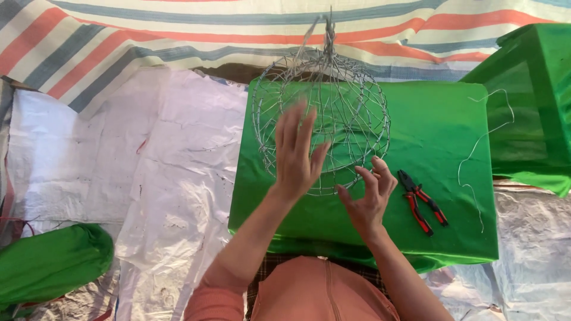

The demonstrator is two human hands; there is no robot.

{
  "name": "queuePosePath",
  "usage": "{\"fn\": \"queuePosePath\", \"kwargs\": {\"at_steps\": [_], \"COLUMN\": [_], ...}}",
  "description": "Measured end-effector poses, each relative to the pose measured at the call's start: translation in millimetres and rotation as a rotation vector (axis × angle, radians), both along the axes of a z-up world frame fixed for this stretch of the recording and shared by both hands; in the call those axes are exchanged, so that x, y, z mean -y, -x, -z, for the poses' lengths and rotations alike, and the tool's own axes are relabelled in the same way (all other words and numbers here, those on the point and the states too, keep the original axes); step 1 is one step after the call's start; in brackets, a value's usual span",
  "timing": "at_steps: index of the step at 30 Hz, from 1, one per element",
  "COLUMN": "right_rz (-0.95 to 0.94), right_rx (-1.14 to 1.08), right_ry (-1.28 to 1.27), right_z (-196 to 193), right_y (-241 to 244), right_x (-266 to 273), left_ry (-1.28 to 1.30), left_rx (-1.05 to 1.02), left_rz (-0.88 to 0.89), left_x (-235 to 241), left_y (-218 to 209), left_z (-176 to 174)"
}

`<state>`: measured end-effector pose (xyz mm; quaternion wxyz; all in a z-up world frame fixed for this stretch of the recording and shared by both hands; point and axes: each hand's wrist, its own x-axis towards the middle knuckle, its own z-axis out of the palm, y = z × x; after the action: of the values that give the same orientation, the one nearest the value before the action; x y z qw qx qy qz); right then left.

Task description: Assembling a wire frame structure by twisting wire segments and cutting excess with pliers.

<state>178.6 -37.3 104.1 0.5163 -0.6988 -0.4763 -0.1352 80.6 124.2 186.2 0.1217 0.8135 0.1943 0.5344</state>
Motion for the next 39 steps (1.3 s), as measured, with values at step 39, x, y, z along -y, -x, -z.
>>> {"fn": "queuePosePath", "kwargs": {"at_steps": [39], "right_rz": [-0.055], "right_rx": [-0.173], "right_ry": [0.133], "right_z": [-6.8], "right_y": [-11.1], "right_x": [-16.1], "left_ry": [0.117], "left_rx": [-0.46], "left_rz": [-0.036], "left_x": [45.7], "left_y": [31.7], "left_z": [53.1]}}
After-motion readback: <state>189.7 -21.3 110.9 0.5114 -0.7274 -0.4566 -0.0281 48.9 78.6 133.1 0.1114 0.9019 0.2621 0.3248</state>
